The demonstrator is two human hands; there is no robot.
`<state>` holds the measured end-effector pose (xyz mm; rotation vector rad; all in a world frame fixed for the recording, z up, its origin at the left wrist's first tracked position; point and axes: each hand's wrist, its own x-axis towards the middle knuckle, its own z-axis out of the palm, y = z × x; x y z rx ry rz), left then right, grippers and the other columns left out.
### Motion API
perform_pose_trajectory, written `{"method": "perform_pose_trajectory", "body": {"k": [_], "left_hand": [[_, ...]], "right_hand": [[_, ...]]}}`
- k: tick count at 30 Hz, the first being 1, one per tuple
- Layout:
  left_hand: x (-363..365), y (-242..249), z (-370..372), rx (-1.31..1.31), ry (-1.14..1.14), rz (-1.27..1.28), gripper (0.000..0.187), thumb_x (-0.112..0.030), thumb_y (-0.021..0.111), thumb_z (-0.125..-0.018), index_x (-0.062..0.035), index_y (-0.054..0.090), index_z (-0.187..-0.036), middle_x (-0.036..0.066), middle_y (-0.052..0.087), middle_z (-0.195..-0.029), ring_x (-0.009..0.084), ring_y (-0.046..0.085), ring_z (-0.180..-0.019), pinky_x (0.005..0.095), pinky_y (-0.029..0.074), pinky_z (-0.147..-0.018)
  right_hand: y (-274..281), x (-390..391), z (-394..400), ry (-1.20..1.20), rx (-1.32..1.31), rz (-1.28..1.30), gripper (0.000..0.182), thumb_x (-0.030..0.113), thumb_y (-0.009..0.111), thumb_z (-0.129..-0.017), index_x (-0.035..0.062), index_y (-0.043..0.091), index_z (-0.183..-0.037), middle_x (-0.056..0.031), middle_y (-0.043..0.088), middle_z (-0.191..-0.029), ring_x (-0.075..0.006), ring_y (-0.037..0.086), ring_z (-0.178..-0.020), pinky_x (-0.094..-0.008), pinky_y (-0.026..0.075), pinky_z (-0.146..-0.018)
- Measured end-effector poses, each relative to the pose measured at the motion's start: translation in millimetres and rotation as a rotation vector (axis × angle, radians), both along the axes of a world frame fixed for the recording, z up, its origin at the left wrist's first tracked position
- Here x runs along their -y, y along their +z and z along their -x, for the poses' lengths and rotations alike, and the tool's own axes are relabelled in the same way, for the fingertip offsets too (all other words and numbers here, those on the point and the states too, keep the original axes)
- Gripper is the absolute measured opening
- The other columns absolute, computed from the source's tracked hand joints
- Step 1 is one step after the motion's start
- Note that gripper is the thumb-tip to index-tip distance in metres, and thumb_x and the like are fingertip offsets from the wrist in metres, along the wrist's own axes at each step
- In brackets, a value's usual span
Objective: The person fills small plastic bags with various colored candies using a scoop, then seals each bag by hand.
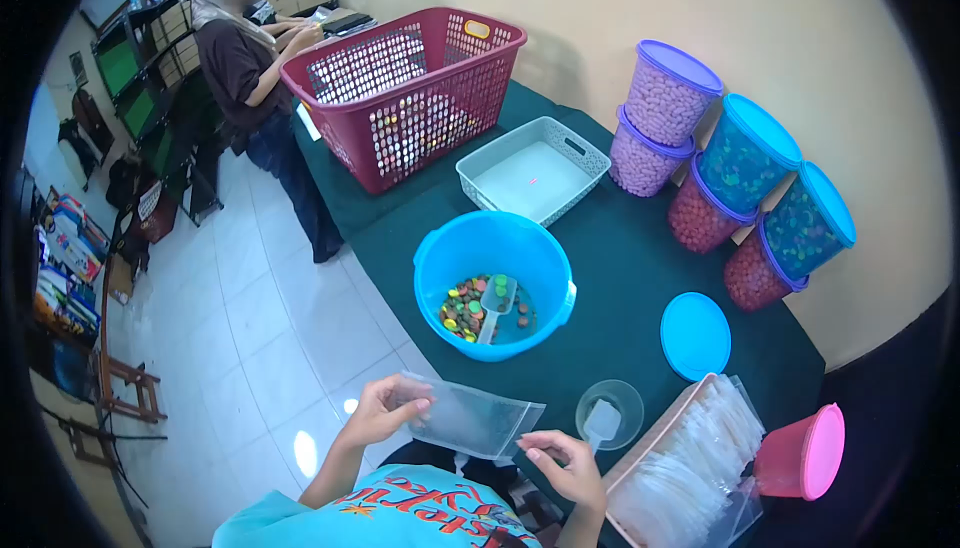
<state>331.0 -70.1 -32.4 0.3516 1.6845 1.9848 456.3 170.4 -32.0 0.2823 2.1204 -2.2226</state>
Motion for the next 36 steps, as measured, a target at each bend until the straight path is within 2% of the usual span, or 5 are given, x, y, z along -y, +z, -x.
{"method": "perform_pose_trajectory", "body": {"k": [14, 17, 20, 31, 36], "left_hand": [[95.2, -9.9, 119.7, -0.095, -0.331, -0.226, 0.019, 0.01, 0.056, -0.073, -0.0018, 0.061, -0.087, 0.012, 0.059, -0.091, 0.0188, 0.06, -0.08, 0.0274, 0.047, -0.07], [98.1, 1.5, 148.2, -0.185, -0.737, -0.238, 0.023, -0.005, 0.066, -0.07, 0.0005, 0.06, -0.091, 0.019, 0.057, -0.096, 0.0288, 0.056, -0.092, 0.0386, 0.044, -0.08], [87.7, -17.7, 177.0, -0.205, -1.153, -0.574, 0.105, -0.073, 0.056, -0.055, 0.0093, 0.039, -0.119, 0.024, 0.037, -0.125, 0.0341, 0.036, -0.116, 0.0453, 0.025, -0.097], [8.8, 12.1, 127.0, -0.427, -1.138, -0.243, 0.089, -0.051, 0.058, -0.071, -0.0017, 0.016, -0.133, 0.016, 0.016, -0.137, 0.0286, 0.016, -0.127, 0.0388, 0.016, -0.102], [11.3, 11.2, 116.3, -0.068, -0.851, -0.284, 0.101, -0.06, 0.056, -0.067, -0.0029, 0.006, -0.134, 0.016, 0.012, -0.138, 0.0281, 0.012, -0.128, 0.0385, 0.015, -0.103]], "right_hand": [[-9.7, 109.0, 106.2, -0.236, -0.093, -0.036, 0.022, -0.001, 0.056, -0.075, -0.0007, 0.05, -0.096, -0.0087, 0.055, -0.091, -0.0138, 0.052, -0.084, -0.0261, 0.042, -0.074], [11.8, 116.1, 101.4, -0.324, -0.175, -0.103, 0.005, -0.003, 0.057, -0.072, -0.0018, 0.057, -0.077, -0.0094, 0.057, -0.083, -0.0154, 0.055, -0.077, -0.0263, 0.042, -0.071], [28.0, 115.1, 88.5, -0.389, -0.285, -0.499, 0.012, -0.006, 0.059, -0.063, 0.0011, 0.058, -0.073, -0.0108, 0.058, -0.08, -0.0204, 0.056, -0.075, -0.0295, 0.043, -0.07], [49.3, 109.8, 117.7, -0.075, -0.547, -0.766, 0.019, -0.001, 0.063, -0.064, 0.0077, 0.06, -0.08, -0.0019, 0.06, -0.087, -0.0203, 0.055, -0.08, -0.0318, 0.04, -0.071], [54.0, 96.7, 143.0, -0.023, -0.713, -0.69, 0.024, -0.003, 0.063, -0.063, 0.0089, 0.06, -0.084, -0.0016, 0.06, -0.087, -0.0196, 0.054, -0.083, -0.0356, 0.039, -0.076]]}}
